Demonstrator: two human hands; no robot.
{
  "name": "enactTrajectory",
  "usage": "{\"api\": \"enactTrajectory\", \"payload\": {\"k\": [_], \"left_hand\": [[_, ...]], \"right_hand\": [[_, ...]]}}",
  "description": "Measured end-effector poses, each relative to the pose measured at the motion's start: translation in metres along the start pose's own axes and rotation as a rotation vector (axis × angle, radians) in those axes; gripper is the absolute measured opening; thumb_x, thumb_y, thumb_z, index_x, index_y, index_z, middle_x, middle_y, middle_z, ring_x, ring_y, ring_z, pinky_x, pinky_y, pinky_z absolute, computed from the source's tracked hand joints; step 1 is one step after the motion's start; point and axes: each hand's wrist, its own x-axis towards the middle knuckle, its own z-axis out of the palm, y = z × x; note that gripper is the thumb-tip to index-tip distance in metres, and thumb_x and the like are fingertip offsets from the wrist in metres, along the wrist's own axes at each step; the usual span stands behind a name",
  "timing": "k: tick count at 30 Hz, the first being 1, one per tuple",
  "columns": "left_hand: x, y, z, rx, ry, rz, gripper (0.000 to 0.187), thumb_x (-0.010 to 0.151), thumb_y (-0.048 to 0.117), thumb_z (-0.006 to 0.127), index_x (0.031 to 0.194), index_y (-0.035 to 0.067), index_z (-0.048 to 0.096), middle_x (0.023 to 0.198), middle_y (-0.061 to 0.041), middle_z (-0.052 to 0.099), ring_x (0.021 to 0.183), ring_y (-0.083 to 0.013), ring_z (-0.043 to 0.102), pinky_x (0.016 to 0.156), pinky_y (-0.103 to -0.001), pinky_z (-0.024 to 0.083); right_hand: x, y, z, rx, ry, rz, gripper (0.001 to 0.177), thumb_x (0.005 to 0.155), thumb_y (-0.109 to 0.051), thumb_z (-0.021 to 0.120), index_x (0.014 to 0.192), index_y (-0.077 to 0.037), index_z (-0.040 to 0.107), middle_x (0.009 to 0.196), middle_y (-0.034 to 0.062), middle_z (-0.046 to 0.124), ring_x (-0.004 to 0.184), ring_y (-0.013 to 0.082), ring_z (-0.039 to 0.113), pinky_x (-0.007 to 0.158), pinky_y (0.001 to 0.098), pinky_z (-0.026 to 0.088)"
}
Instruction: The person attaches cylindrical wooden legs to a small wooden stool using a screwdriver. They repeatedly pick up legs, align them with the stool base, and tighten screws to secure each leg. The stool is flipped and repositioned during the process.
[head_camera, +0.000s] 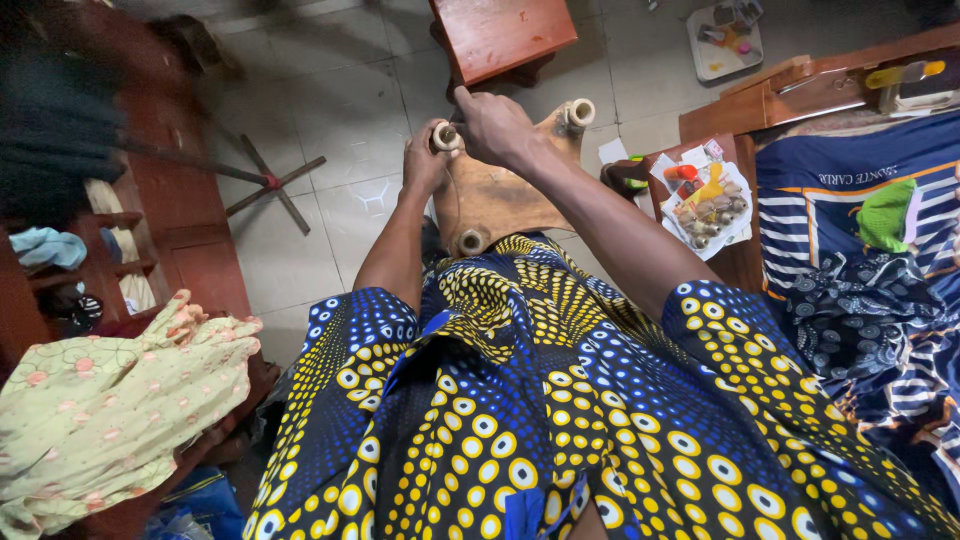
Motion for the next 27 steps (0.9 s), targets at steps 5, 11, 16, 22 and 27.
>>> {"api": "enactTrajectory", "payload": {"k": [5, 11, 16, 22, 27], "left_hand": [[-0.004, 0.007, 0.000, 0.018, -0.014, -0.030, 0.058, 0.072, 0.005, 0.088, 0.125, 0.014, 0.068, 0.116, -0.007, 0.075, 0.109, -0.0264, 0.070, 0.097, -0.038, 0.055], [-0.009, 0.008, -0.001, 0.031, 0.015, -0.064, 0.061, 0.071, 0.004, 0.088, 0.127, 0.016, 0.067, 0.115, -0.011, 0.073, 0.109, -0.0289, 0.068, 0.096, -0.039, 0.054], [-0.005, 0.006, 0.003, 0.047, -0.012, -0.134, 0.057, 0.076, 0.004, 0.082, 0.129, 0.018, 0.068, 0.117, -0.011, 0.073, 0.111, -0.0277, 0.071, 0.098, -0.038, 0.056], [-0.005, 0.022, -0.007, 0.223, 0.034, 0.061, 0.058, 0.072, 0.010, 0.087, 0.124, 0.007, 0.060, 0.117, -0.018, 0.065, 0.114, -0.0382, 0.058, 0.097, -0.047, 0.048], [-0.013, 0.046, -0.018, 0.222, 0.031, 0.213, 0.040, 0.085, 0.011, 0.081, 0.119, 0.006, 0.062, 0.116, -0.017, 0.066, 0.114, -0.0375, 0.062, 0.097, -0.045, 0.051]], "right_hand": [[0.001, -0.004, 0.003, -0.044, -0.028, 0.008, 0.024, 0.089, -0.012, 0.066, 0.105, 0.002, 0.052, 0.088, 0.0282, 0.069, 0.083, 0.0491, 0.067, 0.073, 0.0564, 0.052], [0.001, -0.004, 0.004, -0.037, -0.009, -0.038, 0.026, 0.086, -0.011, 0.066, 0.104, 0.002, 0.052, 0.087, 0.0276, 0.069, 0.082, 0.0485, 0.067, 0.071, 0.0559, 0.053], [0.005, -0.006, 0.005, -0.083, 0.013, 0.015, 0.032, 0.093, -0.026, 0.068, 0.104, 0.002, 0.058, 0.083, 0.0261, 0.070, 0.081, 0.0468, 0.068, 0.071, 0.0553, 0.053], [0.019, -0.005, 0.000, -0.180, 0.067, 0.056, 0.051, 0.089, -0.051, 0.075, 0.089, 0.000, 0.072, 0.076, 0.0252, 0.070, 0.072, 0.0431, 0.070, 0.066, 0.0517, 0.055], [0.021, -0.001, 0.000, -0.205, 0.101, 0.031, 0.058, 0.088, -0.058, 0.075, 0.076, -0.001, 0.074, 0.069, 0.0238, 0.069, 0.067, 0.0405, 0.071, 0.062, 0.0491, 0.057]]}}
